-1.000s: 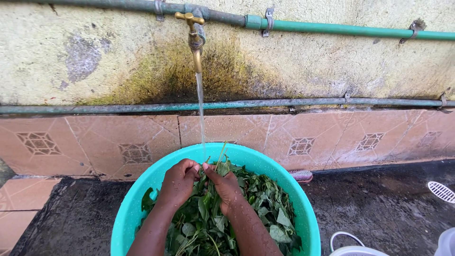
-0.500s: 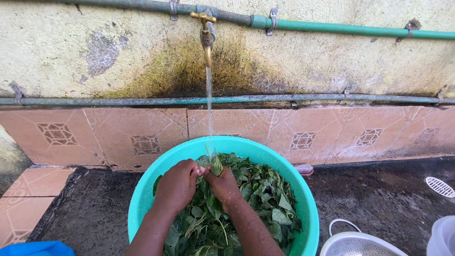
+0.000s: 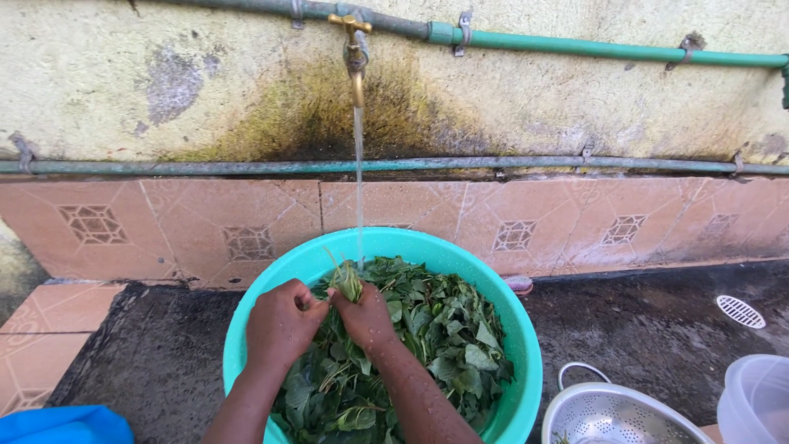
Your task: Washing green leafy vegetables in a basin under a running water tap.
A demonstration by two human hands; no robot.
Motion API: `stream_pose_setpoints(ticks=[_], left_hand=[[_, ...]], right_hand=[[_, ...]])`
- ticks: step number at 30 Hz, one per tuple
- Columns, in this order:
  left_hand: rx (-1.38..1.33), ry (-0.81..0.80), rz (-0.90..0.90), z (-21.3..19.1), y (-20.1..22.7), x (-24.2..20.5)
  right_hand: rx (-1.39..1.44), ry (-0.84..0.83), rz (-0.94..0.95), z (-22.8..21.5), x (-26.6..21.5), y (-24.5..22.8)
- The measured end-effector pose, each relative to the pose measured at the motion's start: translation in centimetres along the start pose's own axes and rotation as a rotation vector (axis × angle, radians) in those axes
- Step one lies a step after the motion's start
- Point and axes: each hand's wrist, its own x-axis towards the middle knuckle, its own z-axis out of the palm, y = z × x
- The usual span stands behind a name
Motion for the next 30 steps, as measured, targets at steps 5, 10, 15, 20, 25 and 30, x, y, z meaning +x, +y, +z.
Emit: stream_pose_setpoints(ticks=[5, 10, 15, 20, 25, 30], left_hand=[[-0.354, -0.034, 0.048, 2.4, -3.8, 1.4], [-0.961, -0.269, -0.247, -2.6, -6.3, 1.3], [-0.688, -0.192, -0.407, -9.0, -11.3, -0.4], [-0.022, -0.196, -0.525, -15.5, -17.4, -5.1], [0.292, -0.350, -0.710, -16.4, -25.2, -11.0], [0.348, -0.454, -0.899, -17.9, -26.7, -14.0]], right_hand=[[0.280, -0.039, 0.134, 1.3, -0.3, -0.9], [0.511, -0.089, 0.334, 2.3, -2.0, -5.9], [0.768, -0.402, 0.417, 8.0, -2.5, -6.3], [0.597, -0.616, 0.450, 16.9, -6.5, -8.0], [0.252, -0.777, 0.506, 24.2, -11.5, -5.4], [0.133, -0.910, 0.533, 27.7, -13.8, -0.6]])
